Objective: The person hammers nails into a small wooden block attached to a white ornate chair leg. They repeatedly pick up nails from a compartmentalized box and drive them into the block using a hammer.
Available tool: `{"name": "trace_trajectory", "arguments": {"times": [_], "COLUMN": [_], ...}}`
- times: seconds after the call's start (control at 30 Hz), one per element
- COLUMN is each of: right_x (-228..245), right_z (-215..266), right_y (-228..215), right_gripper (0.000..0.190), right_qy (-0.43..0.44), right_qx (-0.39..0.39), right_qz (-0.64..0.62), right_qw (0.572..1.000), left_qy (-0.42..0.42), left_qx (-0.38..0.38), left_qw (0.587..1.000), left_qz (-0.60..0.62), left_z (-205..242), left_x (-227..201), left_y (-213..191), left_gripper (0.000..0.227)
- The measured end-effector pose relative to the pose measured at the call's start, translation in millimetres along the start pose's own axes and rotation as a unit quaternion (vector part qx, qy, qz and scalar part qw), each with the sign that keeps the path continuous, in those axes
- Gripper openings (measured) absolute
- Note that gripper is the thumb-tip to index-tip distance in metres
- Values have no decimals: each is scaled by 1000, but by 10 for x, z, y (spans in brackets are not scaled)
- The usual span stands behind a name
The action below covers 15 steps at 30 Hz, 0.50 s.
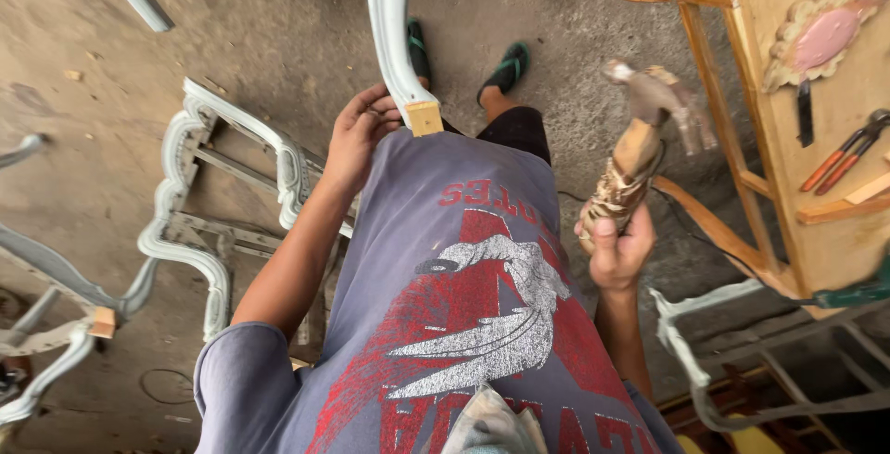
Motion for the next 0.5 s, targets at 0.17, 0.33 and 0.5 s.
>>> {"name": "trace_trajectory", "arguments": {"times": [0.17, 0.33, 0.5], "right_x": [-373, -803, -1102], "right_z": [240, 540, 878], "right_y": [-386, -978, -1595], "right_gripper": [46, 42, 36], "right_qy": [12, 11, -11], "right_qx": [-78, -132, -129], "right_qz": [-105, -156, -161], "right_qw": [991, 979, 978], "left_qy": [-56, -29, -8], "left_qx": [-108, -157, -183], "left_qw": [982, 959, 888], "left_qz": [-144, -235, -421], "left_z": [-152, -361, -3], "left_x": [490, 823, 946], "left_y": [-636, -780, -683], "left_gripper": [34, 17, 18]}}
Point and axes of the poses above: each hand's wrist, its own z-axis away from the middle knuckle, its own y-axis out of the palm, x = y × z, the point moved 7 cm from there along -z, towards the middle knuckle, and after that the axes turned 2 degrees about y, right-handed, at the moved point
